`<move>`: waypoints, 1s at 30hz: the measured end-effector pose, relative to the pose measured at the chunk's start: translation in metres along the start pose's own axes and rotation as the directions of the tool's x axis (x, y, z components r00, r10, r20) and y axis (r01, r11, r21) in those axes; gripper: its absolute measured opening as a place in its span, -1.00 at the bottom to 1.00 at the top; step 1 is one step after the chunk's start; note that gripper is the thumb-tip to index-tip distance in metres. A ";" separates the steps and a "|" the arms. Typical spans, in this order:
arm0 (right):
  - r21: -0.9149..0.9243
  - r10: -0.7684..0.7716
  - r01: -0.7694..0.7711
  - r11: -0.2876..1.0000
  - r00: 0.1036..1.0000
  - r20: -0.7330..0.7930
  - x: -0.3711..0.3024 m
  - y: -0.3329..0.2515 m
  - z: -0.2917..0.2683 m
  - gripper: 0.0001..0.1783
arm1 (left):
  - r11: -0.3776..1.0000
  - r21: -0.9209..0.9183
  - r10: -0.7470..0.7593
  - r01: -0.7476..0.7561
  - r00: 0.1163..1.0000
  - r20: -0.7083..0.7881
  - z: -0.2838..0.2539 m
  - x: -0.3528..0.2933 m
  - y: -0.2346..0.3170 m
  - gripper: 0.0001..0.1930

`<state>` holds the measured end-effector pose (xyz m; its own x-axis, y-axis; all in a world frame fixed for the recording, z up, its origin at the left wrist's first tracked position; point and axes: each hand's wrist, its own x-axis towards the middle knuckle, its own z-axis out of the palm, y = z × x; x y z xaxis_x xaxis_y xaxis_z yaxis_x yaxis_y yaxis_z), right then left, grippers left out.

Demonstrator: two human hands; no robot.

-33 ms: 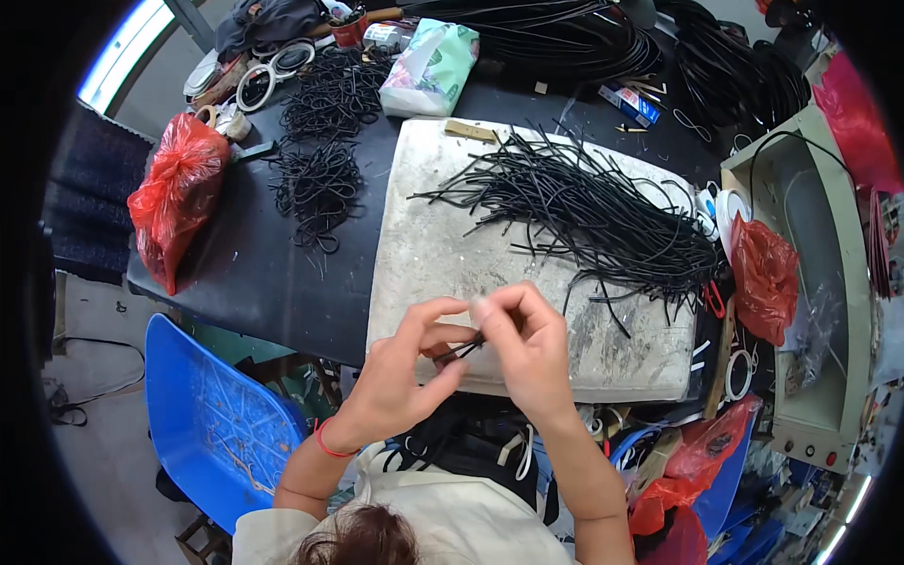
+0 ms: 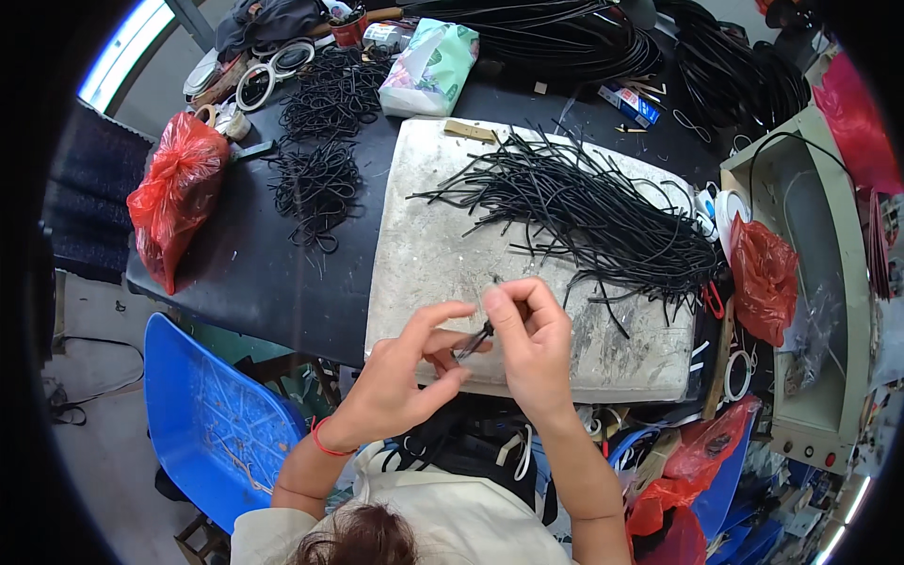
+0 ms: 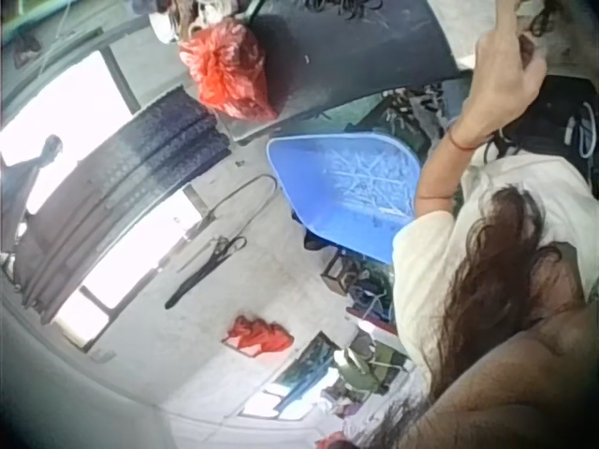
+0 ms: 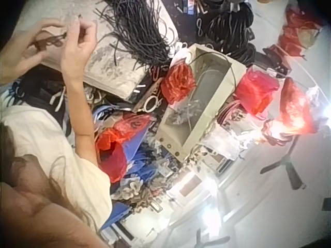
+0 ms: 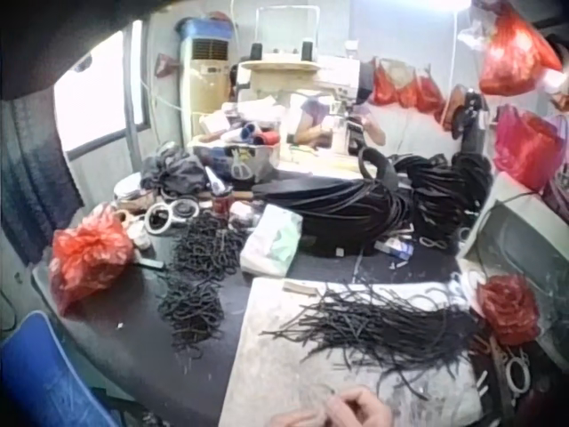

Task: The person sits at a cluttered workbench and repeatedly picks up short black cords. They fold each cord in half and tie a simple knot by hand, then place the finished item into a pile on the table. The process is repetitive and involves handling the cords one at a time.

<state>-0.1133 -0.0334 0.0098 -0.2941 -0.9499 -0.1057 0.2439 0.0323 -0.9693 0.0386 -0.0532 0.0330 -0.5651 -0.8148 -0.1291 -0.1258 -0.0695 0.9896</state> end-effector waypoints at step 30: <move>-0.002 0.017 -0.017 1.000 0.993 -0.118 0.001 0.008 0.009 -0.86 | 0.935 -0.341 -0.105 0.098 0.994 0.000 0.003 0.007 -0.020 -0.85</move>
<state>-0.1035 -0.0365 0.0042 -0.3969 -0.9060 -0.1473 0.2473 0.0491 -0.9677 0.0346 -0.0558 0.0121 -0.5485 -0.8033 -0.2321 0.1047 -0.3414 0.9341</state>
